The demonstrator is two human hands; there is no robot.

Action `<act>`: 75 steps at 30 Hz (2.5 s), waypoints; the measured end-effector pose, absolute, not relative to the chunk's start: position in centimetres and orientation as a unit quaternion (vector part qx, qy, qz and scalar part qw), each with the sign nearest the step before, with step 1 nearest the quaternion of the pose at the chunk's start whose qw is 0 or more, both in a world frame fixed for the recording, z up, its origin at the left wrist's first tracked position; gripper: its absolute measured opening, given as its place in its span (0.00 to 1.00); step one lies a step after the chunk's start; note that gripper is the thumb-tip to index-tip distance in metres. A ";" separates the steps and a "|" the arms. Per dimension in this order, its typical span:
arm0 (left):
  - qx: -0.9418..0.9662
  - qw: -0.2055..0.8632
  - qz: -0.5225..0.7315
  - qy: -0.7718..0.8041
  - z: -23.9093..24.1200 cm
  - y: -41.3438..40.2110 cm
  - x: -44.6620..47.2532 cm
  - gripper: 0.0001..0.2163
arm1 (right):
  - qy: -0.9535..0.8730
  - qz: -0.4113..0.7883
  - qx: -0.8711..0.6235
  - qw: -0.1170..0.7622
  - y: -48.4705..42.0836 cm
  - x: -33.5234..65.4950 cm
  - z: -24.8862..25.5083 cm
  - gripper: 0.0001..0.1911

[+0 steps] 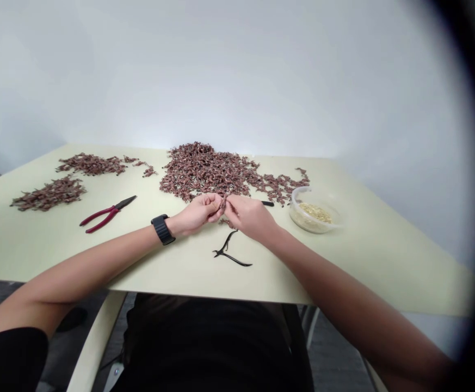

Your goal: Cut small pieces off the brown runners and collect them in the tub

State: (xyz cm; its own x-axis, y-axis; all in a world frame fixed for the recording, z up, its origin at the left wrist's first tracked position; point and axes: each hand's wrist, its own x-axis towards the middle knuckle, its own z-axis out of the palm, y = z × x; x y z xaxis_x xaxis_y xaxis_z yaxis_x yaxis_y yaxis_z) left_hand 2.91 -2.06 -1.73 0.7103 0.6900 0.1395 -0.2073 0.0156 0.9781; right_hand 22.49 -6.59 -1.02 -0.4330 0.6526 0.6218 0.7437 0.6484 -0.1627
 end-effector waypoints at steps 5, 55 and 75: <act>0.613 0.687 0.329 0.208 -1.8 -2.4 3.0 0.17 | -0.852 -0.204 -0.396 0.274 -6.1 23.0 -1.8 0.13; 0.691 0.622 0.322 0.179 -1.3 -1.6 2.4 0.18 | -0.766 0.271 -0.433 0.389 -7.4 21.6 -0.4 0.15; 0.500 0.791 0.279 0.214 -1.8 -2.4 3.1 0.11 | -0.667 0.323 -0.414 0.530 -6.3 21.5 -0.9 0.15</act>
State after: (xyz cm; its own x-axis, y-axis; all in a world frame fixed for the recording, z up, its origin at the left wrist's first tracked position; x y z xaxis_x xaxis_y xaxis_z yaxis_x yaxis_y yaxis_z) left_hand 3.09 -2.41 -1.77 0.7521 0.6564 -0.0594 -0.2275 0.3430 0.9114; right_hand 21.53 -6.25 -0.89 -0.0971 0.8931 0.4393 0.2098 0.4499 -0.8681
